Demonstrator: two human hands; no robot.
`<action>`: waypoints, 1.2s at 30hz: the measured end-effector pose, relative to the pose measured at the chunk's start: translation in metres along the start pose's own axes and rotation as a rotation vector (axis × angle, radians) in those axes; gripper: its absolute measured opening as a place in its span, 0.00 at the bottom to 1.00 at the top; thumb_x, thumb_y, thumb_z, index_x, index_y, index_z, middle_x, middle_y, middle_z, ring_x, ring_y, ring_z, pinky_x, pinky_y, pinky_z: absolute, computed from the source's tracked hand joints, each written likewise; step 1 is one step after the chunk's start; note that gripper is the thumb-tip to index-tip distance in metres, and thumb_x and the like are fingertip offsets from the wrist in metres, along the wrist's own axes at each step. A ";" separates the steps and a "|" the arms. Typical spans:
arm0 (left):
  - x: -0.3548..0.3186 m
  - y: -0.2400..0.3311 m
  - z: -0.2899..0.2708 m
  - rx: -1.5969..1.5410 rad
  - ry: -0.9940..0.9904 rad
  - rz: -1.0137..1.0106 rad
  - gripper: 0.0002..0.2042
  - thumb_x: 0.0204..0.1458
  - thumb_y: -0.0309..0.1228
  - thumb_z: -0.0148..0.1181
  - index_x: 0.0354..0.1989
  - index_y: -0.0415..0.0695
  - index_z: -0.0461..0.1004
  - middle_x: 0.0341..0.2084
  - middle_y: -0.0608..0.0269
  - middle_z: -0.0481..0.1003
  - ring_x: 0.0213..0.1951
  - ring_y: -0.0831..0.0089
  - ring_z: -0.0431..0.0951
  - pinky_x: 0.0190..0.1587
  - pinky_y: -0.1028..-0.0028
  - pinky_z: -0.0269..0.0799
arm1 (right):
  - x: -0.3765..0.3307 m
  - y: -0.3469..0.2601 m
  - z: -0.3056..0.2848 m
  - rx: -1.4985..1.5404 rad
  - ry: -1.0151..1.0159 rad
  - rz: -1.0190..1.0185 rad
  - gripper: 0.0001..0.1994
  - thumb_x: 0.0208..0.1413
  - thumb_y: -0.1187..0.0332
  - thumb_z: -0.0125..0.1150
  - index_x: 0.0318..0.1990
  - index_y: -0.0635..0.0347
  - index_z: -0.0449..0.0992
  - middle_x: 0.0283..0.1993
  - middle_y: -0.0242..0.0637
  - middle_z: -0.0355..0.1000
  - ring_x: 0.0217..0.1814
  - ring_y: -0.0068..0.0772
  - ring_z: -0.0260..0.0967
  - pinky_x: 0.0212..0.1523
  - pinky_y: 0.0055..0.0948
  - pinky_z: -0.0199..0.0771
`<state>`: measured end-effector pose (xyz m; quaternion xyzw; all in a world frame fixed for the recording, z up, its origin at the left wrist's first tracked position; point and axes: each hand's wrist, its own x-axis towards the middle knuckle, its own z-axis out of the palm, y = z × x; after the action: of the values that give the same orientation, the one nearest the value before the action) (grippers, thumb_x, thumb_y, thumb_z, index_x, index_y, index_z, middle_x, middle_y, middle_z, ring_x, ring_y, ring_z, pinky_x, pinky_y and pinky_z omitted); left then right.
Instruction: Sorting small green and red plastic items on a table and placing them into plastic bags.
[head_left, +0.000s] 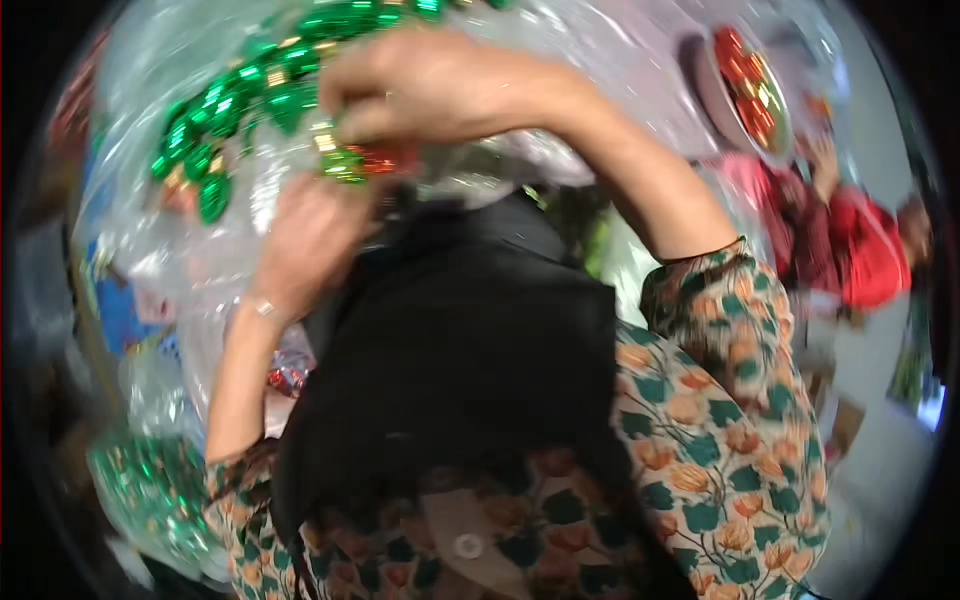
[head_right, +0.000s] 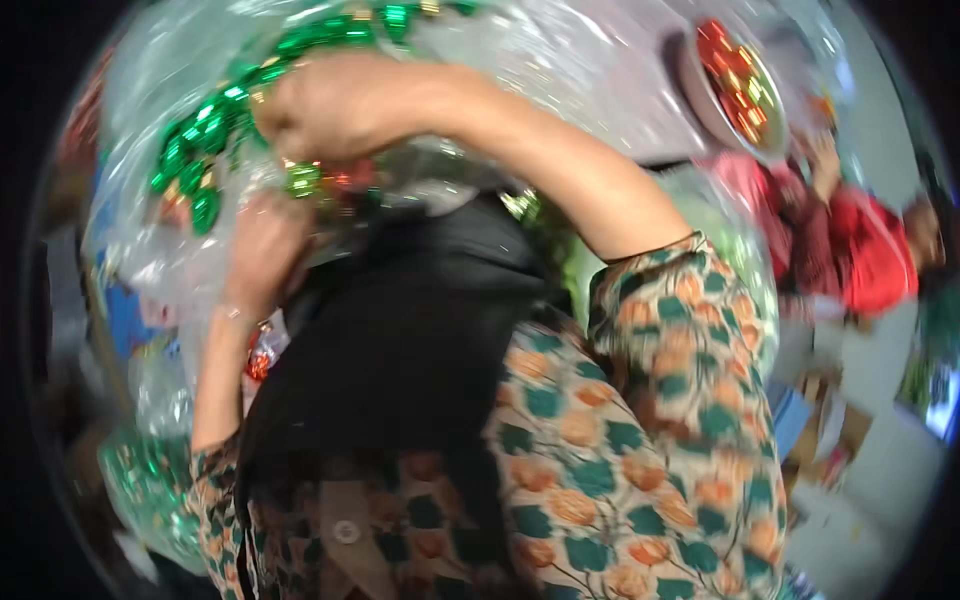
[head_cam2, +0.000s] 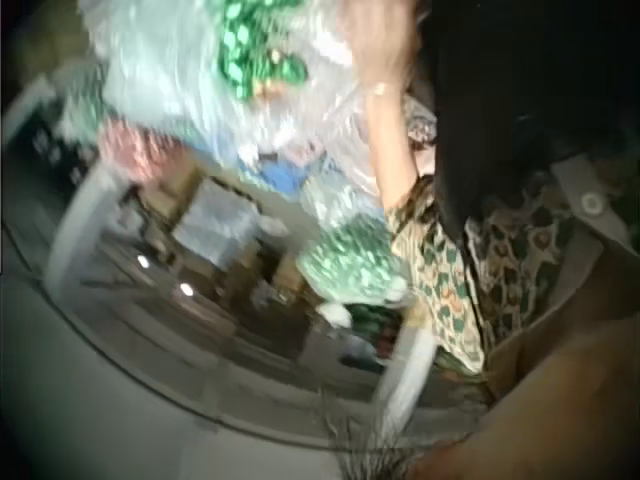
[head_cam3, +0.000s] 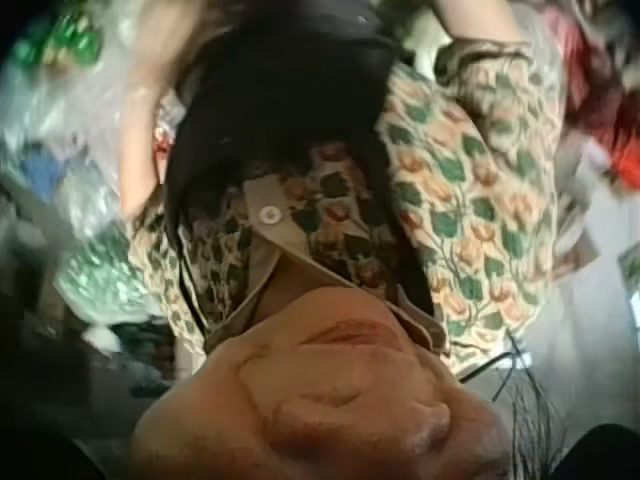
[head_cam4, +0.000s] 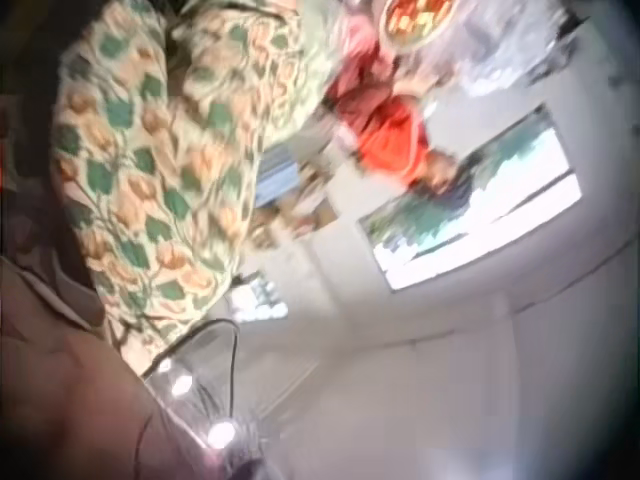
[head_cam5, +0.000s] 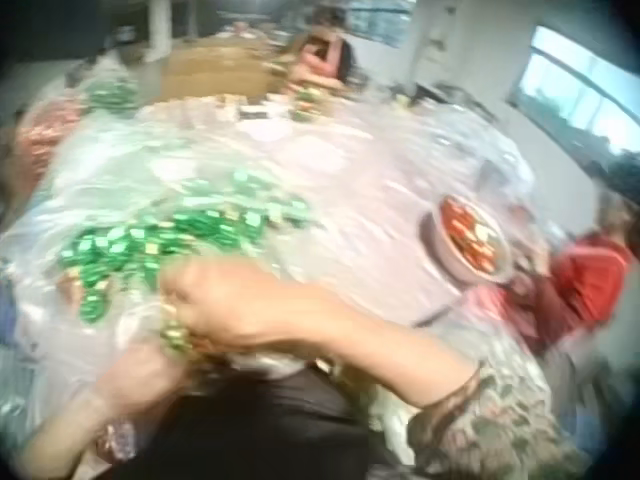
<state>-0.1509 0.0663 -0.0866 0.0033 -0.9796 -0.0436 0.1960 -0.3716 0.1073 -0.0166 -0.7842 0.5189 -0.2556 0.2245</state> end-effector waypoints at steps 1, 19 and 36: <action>0.006 0.004 -0.015 -0.020 -0.109 -0.092 0.18 0.44 0.27 0.62 0.45 0.36 0.70 0.32 0.54 0.71 0.40 0.56 0.72 0.49 0.57 0.65 | -0.043 0.006 -0.023 -0.010 0.208 0.153 0.11 0.51 0.65 0.58 0.35 0.64 0.75 0.31 0.43 0.74 0.31 0.36 0.72 0.31 0.32 0.71; -0.062 -0.009 -0.034 0.021 0.370 -0.648 0.05 0.43 0.19 0.61 0.30 0.35 0.75 0.26 0.54 0.74 0.32 0.61 0.75 0.37 0.70 0.69 | -0.627 0.263 0.163 -0.627 -0.880 1.541 0.30 0.47 0.51 0.55 0.58 0.52 0.64 0.63 0.45 0.58 0.65 0.46 0.52 0.64 0.44 0.49; -0.251 -0.001 0.008 0.058 0.747 -1.602 0.11 0.51 0.32 0.58 0.27 0.35 0.74 0.21 0.60 0.74 0.26 0.76 0.72 0.32 0.76 0.67 | -0.436 0.111 0.014 0.174 0.690 1.302 0.08 0.46 0.66 0.55 0.29 0.61 0.68 0.23 0.34 0.64 0.28 0.27 0.64 0.31 0.26 0.68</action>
<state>0.0771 0.0717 -0.1906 0.7075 -0.5557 -0.1389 0.4139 -0.5850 0.4736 -0.1690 -0.1722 0.8978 -0.3429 0.2160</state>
